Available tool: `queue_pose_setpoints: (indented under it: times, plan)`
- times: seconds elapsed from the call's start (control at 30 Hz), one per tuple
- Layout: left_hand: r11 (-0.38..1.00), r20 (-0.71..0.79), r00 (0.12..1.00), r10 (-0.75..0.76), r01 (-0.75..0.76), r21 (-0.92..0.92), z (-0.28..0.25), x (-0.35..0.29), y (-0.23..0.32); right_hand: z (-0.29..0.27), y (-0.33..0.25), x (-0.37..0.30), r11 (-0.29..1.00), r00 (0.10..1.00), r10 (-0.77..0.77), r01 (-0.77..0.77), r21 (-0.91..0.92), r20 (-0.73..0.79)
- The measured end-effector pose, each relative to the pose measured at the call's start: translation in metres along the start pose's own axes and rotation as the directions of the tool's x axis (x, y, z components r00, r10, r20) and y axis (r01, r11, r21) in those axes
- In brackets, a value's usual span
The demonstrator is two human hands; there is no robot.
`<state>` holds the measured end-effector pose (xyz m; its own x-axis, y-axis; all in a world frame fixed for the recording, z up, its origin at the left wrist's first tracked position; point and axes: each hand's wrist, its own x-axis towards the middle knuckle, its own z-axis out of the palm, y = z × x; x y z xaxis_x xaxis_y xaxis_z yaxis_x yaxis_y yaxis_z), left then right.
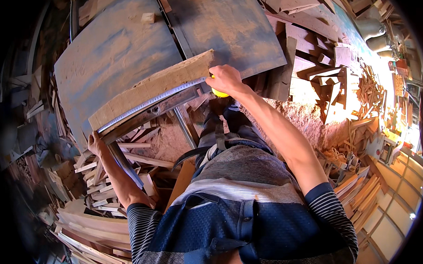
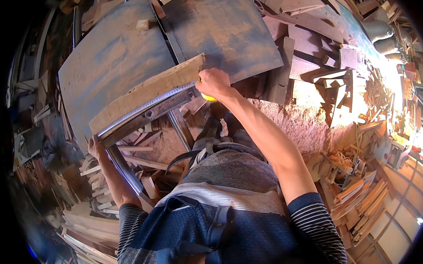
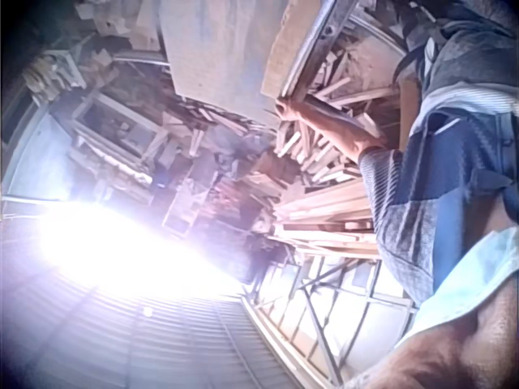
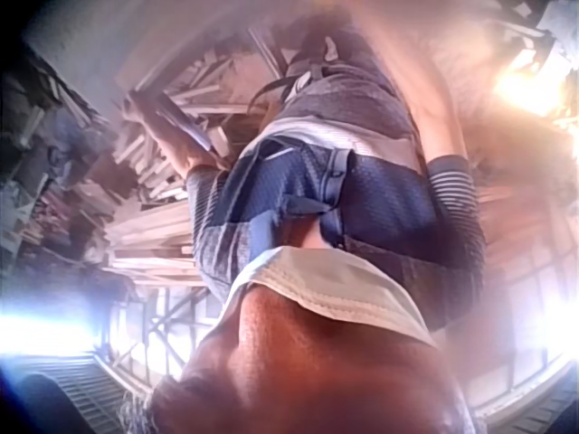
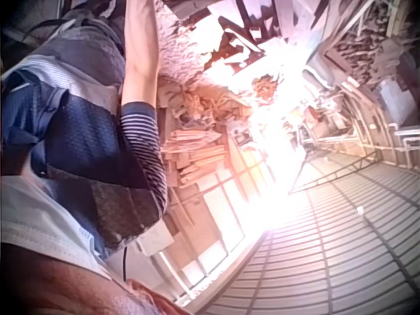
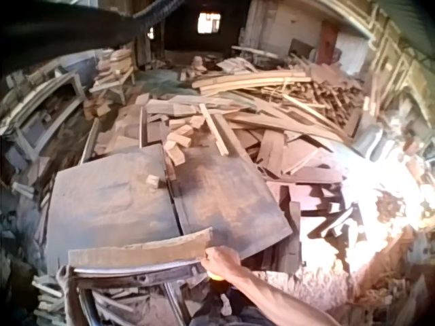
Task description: The person measures several pieces of lumber using a tape measure, sometimes placing the wood on a table saw to assist the measurement.
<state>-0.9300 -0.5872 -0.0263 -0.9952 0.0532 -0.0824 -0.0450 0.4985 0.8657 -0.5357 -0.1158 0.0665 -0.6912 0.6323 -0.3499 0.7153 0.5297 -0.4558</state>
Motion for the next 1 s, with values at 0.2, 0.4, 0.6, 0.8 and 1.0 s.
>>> queue_pose_setpoints:
  times: [0.2,0.4,0.6,0.8,1.0]
  plan:
    - [0.997,-0.053,0.998,0.016,-0.02,-0.069,0.008,0.01,-0.012,0.007,0.003,-0.008,0.996,0.999,-0.024,0.027,0.082,-0.042]
    - [0.999,-0.018,1.0,-0.024,0.023,-0.045,-0.005,0.028,-0.034,0.009,0.005,-0.013,0.988,0.999,-0.025,0.03,0.149,-0.033]
    - [0.993,-0.049,0.995,-0.091,0.087,-0.081,0.004,0.024,-0.034,0.008,0.006,-0.004,0.996,1.0,-0.016,0.017,0.083,-0.01]
    - [0.988,-0.096,0.992,-0.088,0.075,-0.132,-0.013,0.033,-0.045,0.006,-0.003,-0.004,0.998,0.999,-0.036,0.035,0.058,0.005]
    - [0.977,-0.087,0.991,-0.103,0.085,-0.195,0.002,0.027,-0.036,0.014,0.005,0.0,0.997,1.0,-0.022,0.022,0.074,-0.002]
